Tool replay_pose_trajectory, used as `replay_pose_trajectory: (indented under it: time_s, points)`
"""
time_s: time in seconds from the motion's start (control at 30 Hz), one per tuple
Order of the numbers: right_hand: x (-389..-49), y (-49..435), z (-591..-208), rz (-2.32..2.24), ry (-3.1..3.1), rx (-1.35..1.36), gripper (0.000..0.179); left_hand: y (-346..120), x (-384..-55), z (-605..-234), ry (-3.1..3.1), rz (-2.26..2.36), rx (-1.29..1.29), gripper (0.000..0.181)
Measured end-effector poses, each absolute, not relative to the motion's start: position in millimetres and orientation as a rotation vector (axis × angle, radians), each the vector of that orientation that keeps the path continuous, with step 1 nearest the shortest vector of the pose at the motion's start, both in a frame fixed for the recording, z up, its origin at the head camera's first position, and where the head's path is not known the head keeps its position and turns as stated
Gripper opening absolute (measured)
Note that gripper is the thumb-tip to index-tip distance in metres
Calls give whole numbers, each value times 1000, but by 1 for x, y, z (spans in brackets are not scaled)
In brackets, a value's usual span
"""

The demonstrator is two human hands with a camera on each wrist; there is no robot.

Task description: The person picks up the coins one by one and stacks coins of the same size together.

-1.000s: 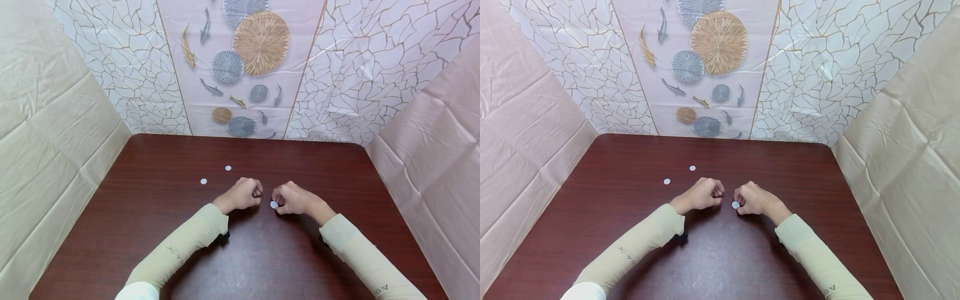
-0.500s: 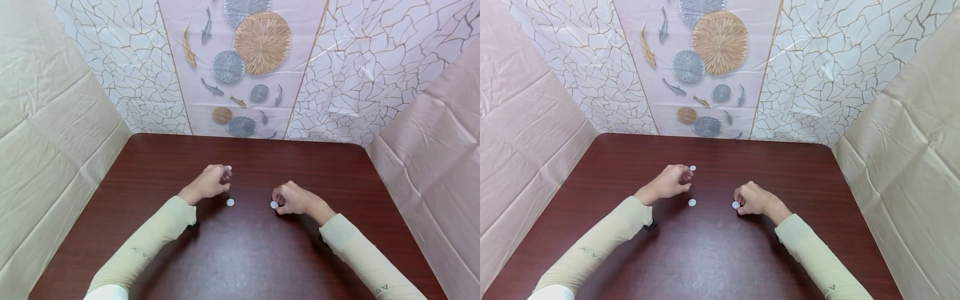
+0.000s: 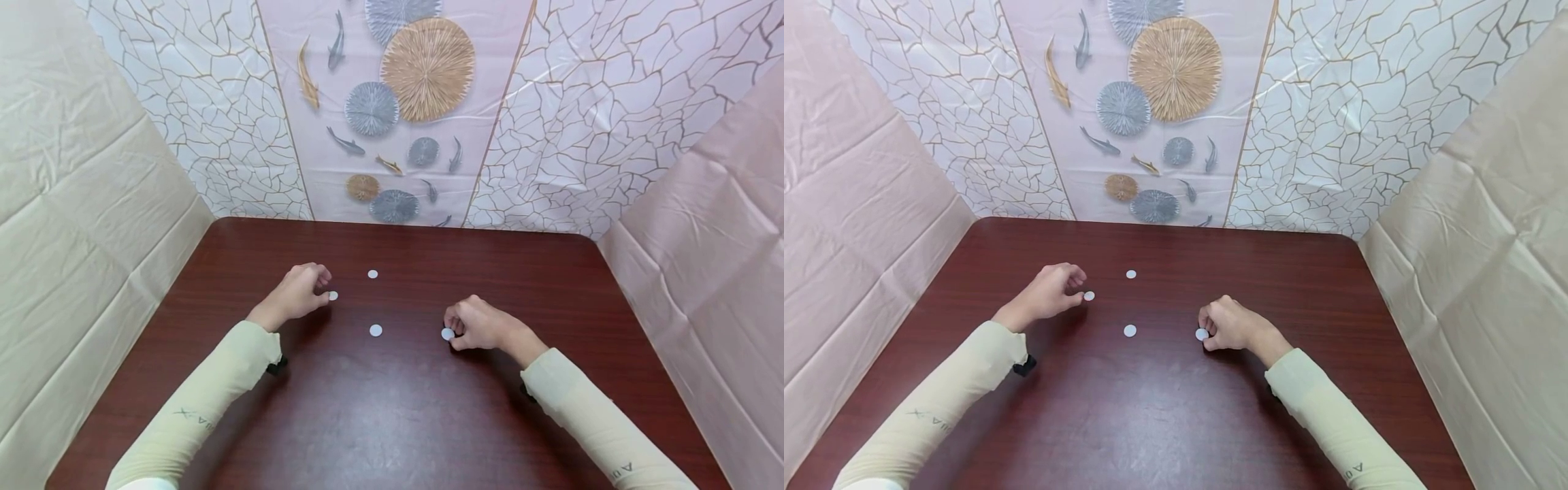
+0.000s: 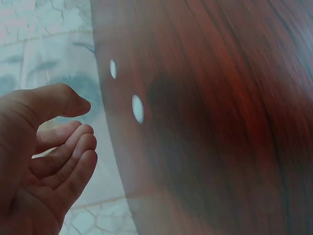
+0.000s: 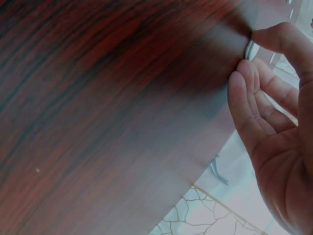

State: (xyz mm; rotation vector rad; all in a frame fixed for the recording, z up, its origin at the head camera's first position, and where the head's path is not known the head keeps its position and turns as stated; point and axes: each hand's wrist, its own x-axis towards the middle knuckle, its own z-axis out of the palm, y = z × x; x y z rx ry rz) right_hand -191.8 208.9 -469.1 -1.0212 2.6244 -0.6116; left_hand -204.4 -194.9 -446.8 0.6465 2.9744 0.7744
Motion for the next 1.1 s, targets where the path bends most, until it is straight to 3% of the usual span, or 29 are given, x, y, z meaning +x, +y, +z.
replay_pose_trajectory:
  time_s: [0.63, 1.1]
  points:
    - [-189, 210, -467, -621, 2607, -980, 20, -205, -227, -482, 2908, 682, 761, 30]
    - [-191, 209, -468, -615, 2605, -964, 21, -201, -241, -473, 2837, 540, 946, 10]
